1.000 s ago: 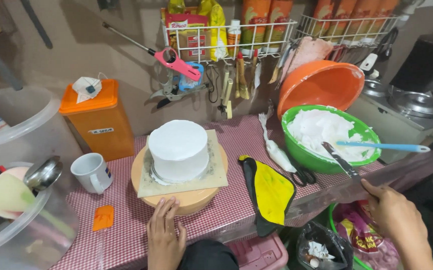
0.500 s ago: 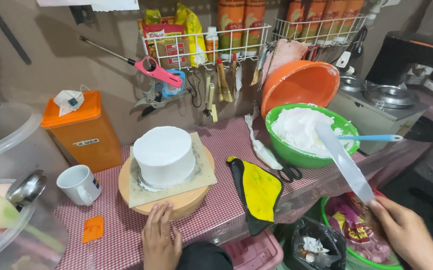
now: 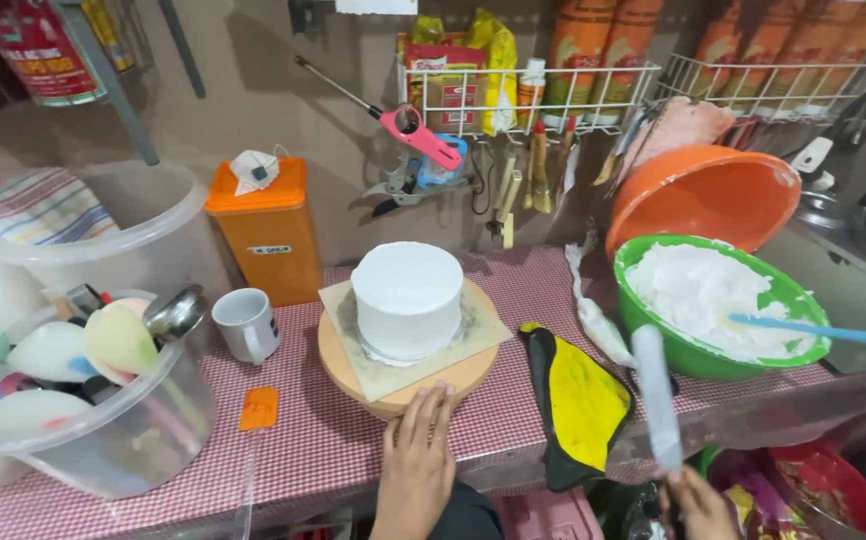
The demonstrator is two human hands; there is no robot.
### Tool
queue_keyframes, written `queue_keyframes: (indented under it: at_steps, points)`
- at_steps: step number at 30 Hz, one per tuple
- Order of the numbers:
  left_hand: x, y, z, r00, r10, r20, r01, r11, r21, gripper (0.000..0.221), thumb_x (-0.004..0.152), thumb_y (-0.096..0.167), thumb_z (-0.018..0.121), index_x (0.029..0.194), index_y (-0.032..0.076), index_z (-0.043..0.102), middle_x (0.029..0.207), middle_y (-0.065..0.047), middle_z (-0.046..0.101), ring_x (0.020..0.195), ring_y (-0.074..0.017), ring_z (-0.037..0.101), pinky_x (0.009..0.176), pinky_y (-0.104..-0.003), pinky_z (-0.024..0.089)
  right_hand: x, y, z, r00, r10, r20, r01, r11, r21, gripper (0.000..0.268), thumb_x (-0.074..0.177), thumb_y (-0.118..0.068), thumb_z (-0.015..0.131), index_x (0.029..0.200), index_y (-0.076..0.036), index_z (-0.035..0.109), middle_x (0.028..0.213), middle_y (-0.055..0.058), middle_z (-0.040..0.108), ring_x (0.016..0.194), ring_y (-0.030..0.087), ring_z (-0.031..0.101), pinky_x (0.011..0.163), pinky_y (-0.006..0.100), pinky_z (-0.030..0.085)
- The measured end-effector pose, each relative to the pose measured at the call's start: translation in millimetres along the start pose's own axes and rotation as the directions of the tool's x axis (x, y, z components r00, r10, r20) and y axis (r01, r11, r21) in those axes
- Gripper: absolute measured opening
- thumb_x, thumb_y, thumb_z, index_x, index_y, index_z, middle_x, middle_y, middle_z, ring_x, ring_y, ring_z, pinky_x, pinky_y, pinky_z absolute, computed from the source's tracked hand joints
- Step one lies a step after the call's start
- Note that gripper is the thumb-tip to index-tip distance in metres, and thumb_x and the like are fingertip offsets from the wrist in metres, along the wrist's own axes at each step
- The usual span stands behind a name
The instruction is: Smoothing and refining the frosting on a small round cake using a spatula on a turntable
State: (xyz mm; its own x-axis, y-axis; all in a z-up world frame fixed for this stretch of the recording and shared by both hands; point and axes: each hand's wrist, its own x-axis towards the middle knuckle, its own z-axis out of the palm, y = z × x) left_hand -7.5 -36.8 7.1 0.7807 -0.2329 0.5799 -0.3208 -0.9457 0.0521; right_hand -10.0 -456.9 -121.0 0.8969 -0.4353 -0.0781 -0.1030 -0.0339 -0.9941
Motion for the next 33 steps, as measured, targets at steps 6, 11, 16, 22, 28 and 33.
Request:
queue_keyframes:
  at_steps: [6, 11, 16, 22, 28, 33]
  points:
    - [22.5, 35.7, -0.8, 0.994, 0.104, 0.011, -0.104, 0.972, 0.209, 0.090, 0.086, 0.042, 0.056, 0.163, 0.011, 0.022, 0.174, -0.014, 0.009, 0.160, -0.0283, 0.007, 0.109, -0.048, 0.032, -39.7, -85.6, 65.7, 0.950, -0.312, 0.007, 0.302, 0.911, -0.282, 0.031, 0.109, -0.025, 0.052, 0.099, -0.003, 0.072, 0.065, 0.008, 0.062, 0.052, 0.020, 0.054, 0.052, 0.031, 0.041]
    - [38.3, 51.2, 6.6, 0.981, 0.094, 0.172, -0.118, 0.984, 0.134, 0.078, 0.088, 0.043, 0.065, 0.155, 0.013, 0.040, 0.174, -0.019, 0.006, 0.160, -0.0343, 0.005, 0.112, -0.052, 0.031, -46.9, -295.3, 145.0, 0.782, -0.581, 0.225, 0.614, 0.659, -0.434, 0.022, 0.108, -0.016, 0.051, 0.112, -0.006, 0.070, 0.091, 0.008, 0.067, 0.072, 0.020, 0.058, 0.066, 0.036, 0.043]
    - [20.9, 41.2, 0.7, 0.993, 0.094, 0.074, -0.085, 0.989, -0.118, 0.078, 0.082, 0.018, 0.068, 0.155, 0.012, 0.040, 0.172, -0.024, 0.008, 0.157, -0.0388, 0.008, 0.114, -0.054, 0.024, -8.6, -425.6, 259.6, -0.083, -0.792, 0.604, 0.782, -0.428, -0.454, 0.048, 0.096, 0.005, 0.062, 0.128, -0.026, 0.079, 0.096, 0.005, 0.058, 0.099, 0.031, 0.052, 0.106, 0.050, 0.028]
    - [36.7, 45.9, -44.2, 0.996, 0.048, 0.076, -0.004, 0.869, -0.494, 0.079, 0.073, -0.015, 0.066, 0.148, 0.001, 0.048, 0.158, -0.022, 0.043, 0.148, -0.0374, 0.037, 0.111, -0.064, 0.027, -9.4, -495.1, 377.5, -0.293, -0.410, 0.864, 0.562, -0.805, -0.191, 0.037, 0.078, -0.008, 0.066, 0.103, -0.030, 0.082, 0.090, 0.007, 0.063, 0.107, 0.029, 0.055, 0.120, 0.061, 0.027]
    - [77.8, 74.1, 5.3, 0.992, 0.115, 0.054, -0.095, 0.952, -0.292, 0.081, 0.083, 0.029, 0.076, 0.154, 0.005, 0.045, 0.164, -0.014, 0.039, 0.153, -0.0310, 0.032, 0.124, -0.049, 0.020, -27.7, -487.1, 439.3, -0.200, -0.153, 0.968, 0.384, -0.921, -0.066, 0.024, 0.090, -0.024, 0.061, 0.084, -0.038, 0.079, 0.096, 0.000, 0.069, 0.111, 0.020, 0.061, 0.122, 0.052, 0.026]
    - [82.0, 82.1, 36.1, 0.999, 0.044, -0.015, -0.046, 0.986, -0.159, 0.081, 0.085, 0.035, 0.074, 0.157, 0.014, 0.043, 0.165, -0.012, 0.038, 0.153, -0.0341, 0.035, 0.117, -0.045, 0.033, -17.5, -469.4, 455.2, -0.154, -0.089, 0.984, 0.396, -0.918, -0.022, 0.017, 0.087, -0.031, 0.064, 0.090, -0.039, 0.079, 0.098, -0.004, 0.069, 0.112, 0.019, 0.057, 0.122, 0.048, 0.025]
